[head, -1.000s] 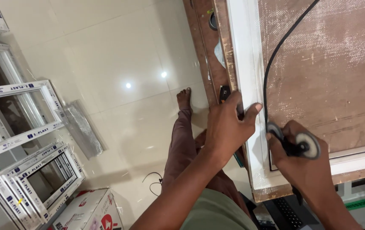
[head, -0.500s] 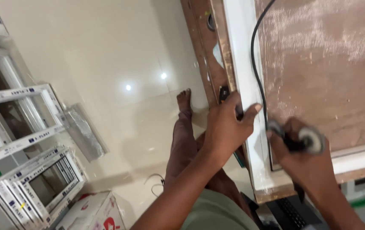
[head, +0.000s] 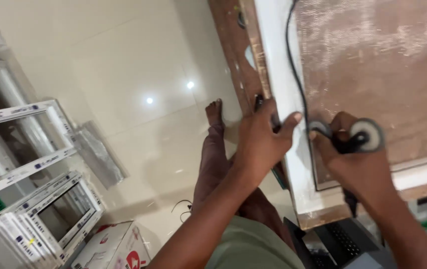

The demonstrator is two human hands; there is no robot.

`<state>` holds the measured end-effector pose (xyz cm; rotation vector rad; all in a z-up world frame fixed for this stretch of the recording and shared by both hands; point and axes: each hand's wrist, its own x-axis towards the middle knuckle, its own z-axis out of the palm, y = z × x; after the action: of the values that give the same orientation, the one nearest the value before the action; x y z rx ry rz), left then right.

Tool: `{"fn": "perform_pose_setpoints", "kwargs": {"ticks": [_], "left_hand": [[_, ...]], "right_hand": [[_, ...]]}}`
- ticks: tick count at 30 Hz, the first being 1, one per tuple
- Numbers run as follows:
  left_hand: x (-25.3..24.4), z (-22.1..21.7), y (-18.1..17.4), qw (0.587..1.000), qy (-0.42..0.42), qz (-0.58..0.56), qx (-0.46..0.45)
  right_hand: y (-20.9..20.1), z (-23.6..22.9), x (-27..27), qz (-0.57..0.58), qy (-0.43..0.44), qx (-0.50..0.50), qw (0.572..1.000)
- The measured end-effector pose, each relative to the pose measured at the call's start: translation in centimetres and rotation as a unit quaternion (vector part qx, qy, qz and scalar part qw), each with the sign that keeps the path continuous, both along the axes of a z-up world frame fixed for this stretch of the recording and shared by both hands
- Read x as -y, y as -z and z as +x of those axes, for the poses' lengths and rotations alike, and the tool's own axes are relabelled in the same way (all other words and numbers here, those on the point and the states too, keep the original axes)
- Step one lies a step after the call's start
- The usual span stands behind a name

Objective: Installing mesh screen into a white window frame using a spline roller tool.

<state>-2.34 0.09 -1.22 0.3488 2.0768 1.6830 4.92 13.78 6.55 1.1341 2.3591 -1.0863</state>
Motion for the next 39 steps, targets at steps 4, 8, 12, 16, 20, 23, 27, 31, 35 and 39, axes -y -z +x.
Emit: {"fn": "perform_pose_setpoints", "kwargs": {"ticks": [4, 8, 12, 16, 20, 23, 27, 31, 35, 39], "left_hand": [[-0.3, -1.5, -1.6, 0.99, 0.041, -0.088, 0.098], [-0.3, -1.3, -1.2, 0.99, 0.038, -0.097, 0.093], [-0.4, -1.6, -1.3, 0.982, 0.061, -0.12, 0.13], [-0.5, -1.6, -1.1, 0.982, 0.058, -0.125, 0.125], [-0.4, -1.7, -1.4, 0.983, 0.053, -0.112, 0.133], [-0.3, -1.7, -1.7, 0.984, 0.057, -0.118, 0.122], [-0.3, -1.9, -2.0, 0.985, 0.062, -0.113, 0.113], [-0.4, -2.2, -2.3, 0.978, 0.076, -0.147, 0.128], [-0.4, -2.1, -1.9, 0.982, 0.068, -0.13, 0.119], [-0.2, -2.5, -2.2, 0.982, 0.072, -0.152, 0.091]], "right_hand": [[-0.3, 2.4, 1.0, -0.011, 0.041, -0.029, 0.999], [-2.3, 5.1, 1.2, 0.109, 0.036, -0.061, 0.991], [-2.1, 6.9, 0.8, 0.304, -0.206, 0.023, 0.93], [-1.4, 5.9, 1.4, 0.311, -0.26, 0.062, 0.912], [-2.3, 5.1, 1.4, 0.311, -0.283, 0.034, 0.906], [-3.5, 4.3, 1.9, 0.155, -0.103, 0.012, 0.983], [-3.5, 4.1, 2.3, 0.088, 0.039, 0.045, 0.994], [-3.5, 4.3, 2.9, 0.107, 0.058, 0.022, 0.992], [-3.6, 3.8, 2.9, 0.098, -0.01, -0.137, 0.986], [-2.6, 3.5, 3.1, 0.079, 0.044, -0.117, 0.989]]}}
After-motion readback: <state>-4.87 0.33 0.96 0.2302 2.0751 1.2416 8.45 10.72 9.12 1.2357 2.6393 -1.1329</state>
